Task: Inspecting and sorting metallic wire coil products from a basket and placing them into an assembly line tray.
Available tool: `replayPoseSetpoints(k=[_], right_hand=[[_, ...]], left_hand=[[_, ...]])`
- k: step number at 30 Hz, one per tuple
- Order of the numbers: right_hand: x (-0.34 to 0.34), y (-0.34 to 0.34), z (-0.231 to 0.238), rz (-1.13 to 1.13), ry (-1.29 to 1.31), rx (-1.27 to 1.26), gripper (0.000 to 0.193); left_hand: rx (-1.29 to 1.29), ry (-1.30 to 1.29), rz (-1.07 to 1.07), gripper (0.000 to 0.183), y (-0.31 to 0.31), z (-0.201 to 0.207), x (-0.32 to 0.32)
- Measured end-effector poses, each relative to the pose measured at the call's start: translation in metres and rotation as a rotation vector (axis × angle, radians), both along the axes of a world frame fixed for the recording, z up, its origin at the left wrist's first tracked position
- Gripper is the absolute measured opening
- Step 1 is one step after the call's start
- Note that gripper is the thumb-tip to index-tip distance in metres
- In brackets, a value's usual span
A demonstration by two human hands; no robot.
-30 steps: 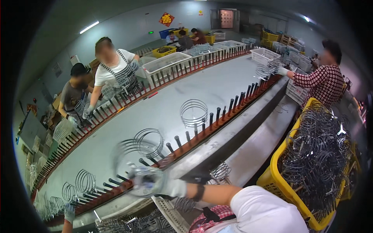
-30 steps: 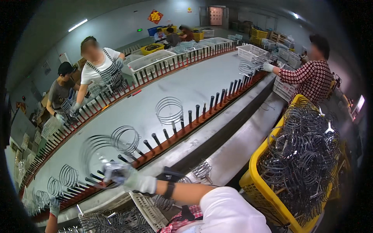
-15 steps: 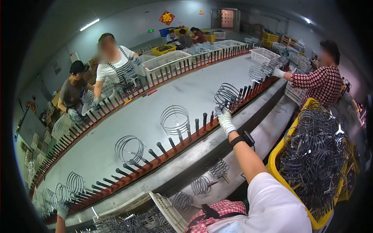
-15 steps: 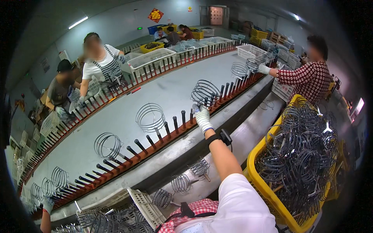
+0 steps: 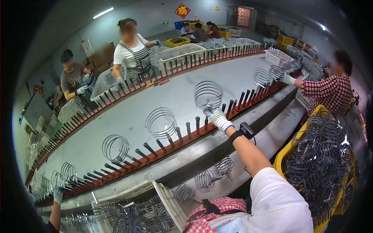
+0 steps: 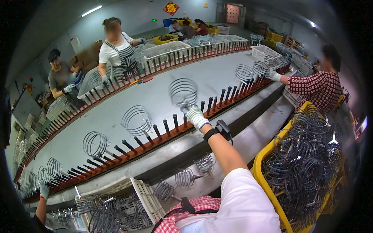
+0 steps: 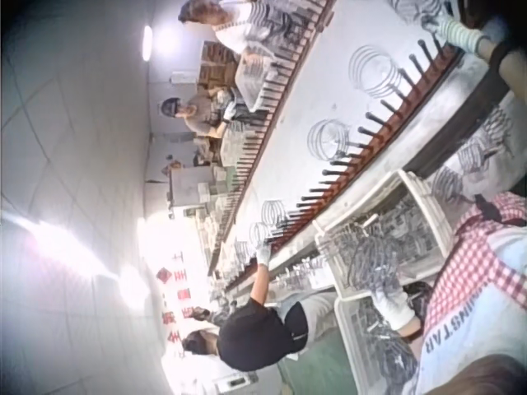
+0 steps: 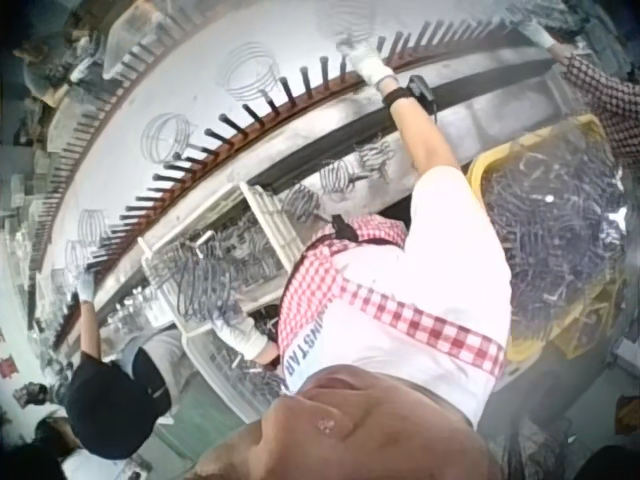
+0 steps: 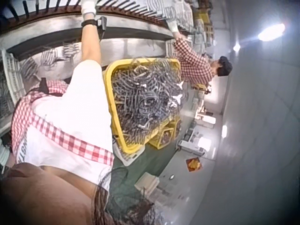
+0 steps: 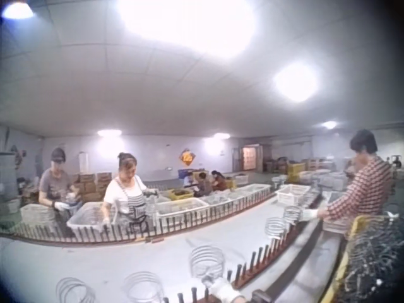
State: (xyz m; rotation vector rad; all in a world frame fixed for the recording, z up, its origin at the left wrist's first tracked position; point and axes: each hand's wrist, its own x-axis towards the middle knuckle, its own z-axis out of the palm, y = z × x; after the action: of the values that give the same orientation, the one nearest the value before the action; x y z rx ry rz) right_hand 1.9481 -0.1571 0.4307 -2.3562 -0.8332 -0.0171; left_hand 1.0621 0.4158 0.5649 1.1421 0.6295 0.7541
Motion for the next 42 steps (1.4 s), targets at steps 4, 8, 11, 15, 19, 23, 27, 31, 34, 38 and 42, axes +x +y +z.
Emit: replayPoseSetpoints(k=[4, 8, 11, 15, 19, 23, 27, 31, 34, 38, 42], right_hand=[[-0.060, 0.073, -0.027, 0.128, -0.136, -0.182, 0.033], [-0.049, 0.058, -0.068, 0.080, -0.112, 0.024, 0.030], [-0.171, 0.066, -0.039, 0.392, -0.354, 0.107, 0.035], [-0.303, 0.033, 0.025, 0.633, 0.828, 0.117, 0.025], [-0.392, 0.011, 0.052, 1.227, 1.354, -0.143, 0.044], [-0.413, 0.007, 0.048, 1.217, 1.656, -0.081, 0.049], [-0.410, -0.001, 0.056, 1.156, 1.718, -0.077, 0.048], [-0.395, -0.016, 0.041, 1.165, 1.578, -0.033, 0.033], [-0.350, -0.042, 0.040, 1.030, 1.629, 0.018, 0.026], [-0.291, -0.074, 0.014, 0.894, 1.546, 0.050, 0.022], [-0.268, -0.086, -0.004, 0.954, 1.398, 0.121, 0.033]], left_hand=[[0.019, -0.096, 0.258, 0.040, -0.106, -0.058, -0.018], [-0.200, -0.042, 0.122, 0.039, -0.456, -0.148, 0.155], [-0.156, -0.021, 0.596, 0.041, -0.514, -0.059, 0.202], [-0.254, -0.087, 0.613, 0.034, -0.518, -0.059, 0.217], [-0.418, -0.194, 0.428, 0.031, -0.506, -0.068, 0.246], [-0.508, -0.183, 0.364, 0.026, -0.503, -0.059, 0.274], [-0.533, -0.167, 0.196, 0.027, -0.504, -0.055, 0.292], [-0.578, -0.092, 0.086, 0.027, -0.503, -0.031, 0.308], [-0.327, -0.091, 0.345, 0.024, -0.478, -0.065, 0.298], [-0.487, -0.331, 0.811, 0.011, -0.416, -0.137, 0.241], [-0.535, -0.181, 0.878, 0.011, -0.380, -0.175, 0.221]])
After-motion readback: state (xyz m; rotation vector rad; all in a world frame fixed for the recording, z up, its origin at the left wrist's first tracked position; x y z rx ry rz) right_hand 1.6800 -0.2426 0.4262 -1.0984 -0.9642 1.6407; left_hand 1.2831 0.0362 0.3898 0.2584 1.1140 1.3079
